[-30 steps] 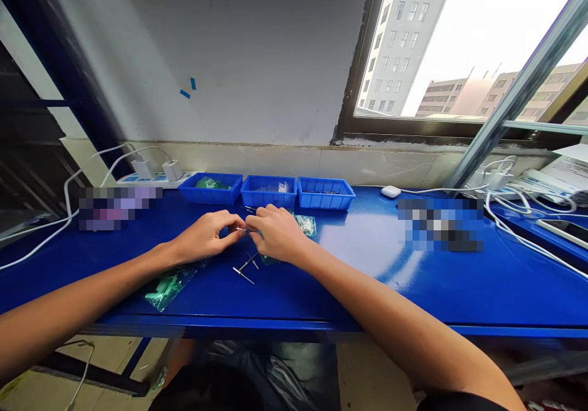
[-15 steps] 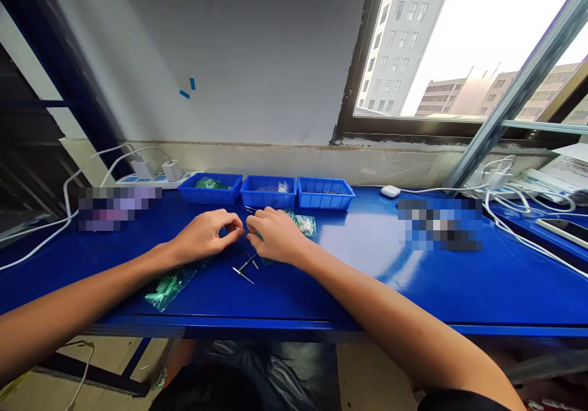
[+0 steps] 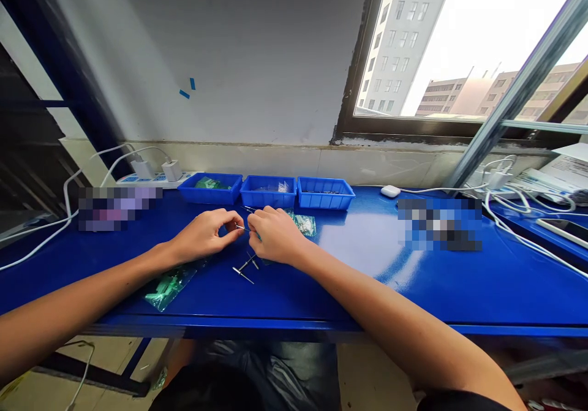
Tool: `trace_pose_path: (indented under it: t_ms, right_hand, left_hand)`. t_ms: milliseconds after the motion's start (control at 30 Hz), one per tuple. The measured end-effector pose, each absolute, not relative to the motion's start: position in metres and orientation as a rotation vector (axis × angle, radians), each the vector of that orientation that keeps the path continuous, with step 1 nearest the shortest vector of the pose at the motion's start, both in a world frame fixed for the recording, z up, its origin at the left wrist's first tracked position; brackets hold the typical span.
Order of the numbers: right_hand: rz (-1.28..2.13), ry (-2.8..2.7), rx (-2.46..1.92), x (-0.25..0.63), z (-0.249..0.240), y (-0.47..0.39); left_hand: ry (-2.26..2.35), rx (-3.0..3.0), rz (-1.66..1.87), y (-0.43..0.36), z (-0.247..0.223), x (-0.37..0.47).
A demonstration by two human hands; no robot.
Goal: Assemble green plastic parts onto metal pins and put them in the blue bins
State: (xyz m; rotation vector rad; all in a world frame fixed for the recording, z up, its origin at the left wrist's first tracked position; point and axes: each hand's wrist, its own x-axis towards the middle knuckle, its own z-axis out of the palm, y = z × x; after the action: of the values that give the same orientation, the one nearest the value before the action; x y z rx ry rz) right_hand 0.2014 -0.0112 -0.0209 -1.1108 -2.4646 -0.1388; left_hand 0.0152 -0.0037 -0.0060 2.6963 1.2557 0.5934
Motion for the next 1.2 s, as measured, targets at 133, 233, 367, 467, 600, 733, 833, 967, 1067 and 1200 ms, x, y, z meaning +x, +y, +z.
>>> trace_pose_path:
  t_ms: [133, 233, 367, 467, 600, 733, 833, 967, 1067, 1200]
  right_hand:
    - [-0.155, -2.467, -1.107, 0.202, -0.021, -0.012]
    - [-0.193, -2.478, -1.112, 0.202, -0.021, -0.012]
    - [-0.231, -2.471, -1.159, 0.203, -0.021, -0.012]
    - [-0.243, -2.462, -1.173, 0.203, -0.021, -0.012]
    - [-0.268, -2.451, -1.175, 0.203, -0.021, -0.012]
    - [-0.293, -2.451, -1.204, 0.202, -0.022, -0.013]
    - [-0.318, -2.469, -1.226, 0.202, -0.020, -0.015]
    - [-0.355, -2.497, -1.218, 0.200, -0.017, -0.019]
    - [-0.377, -2.498, -1.203, 0.200, -0.016, -0.021]
    - [-0.387, -2.503, -1.231, 0.200, -0.015, -0.022]
  left_hand:
    - [1.244, 2.699, 0.570, -0.004, -0.006, 0.016]
    - [1.236, 2.698, 0.554, -0.004, -0.006, 0.016]
    - [1.224, 2.684, 0.554, -0.006, -0.004, 0.017]
    - [1.212, 2.672, 0.559, -0.007, -0.003, 0.018]
    - [1.211, 2.679, 0.558, -0.006, -0.004, 0.018]
    - [1.204, 2.697, 0.550, -0.006, -0.005, 0.018]
    - [1.184, 2.709, 0.549, -0.006, -0.005, 0.018]
    - [1.132, 2.699, 0.547, -0.007, -0.005, 0.017]
    - [1.104, 2.700, 0.536, -0.007, -0.006, 0.017]
    - [1.051, 2.732, 0.523, -0.008, -0.005, 0.017]
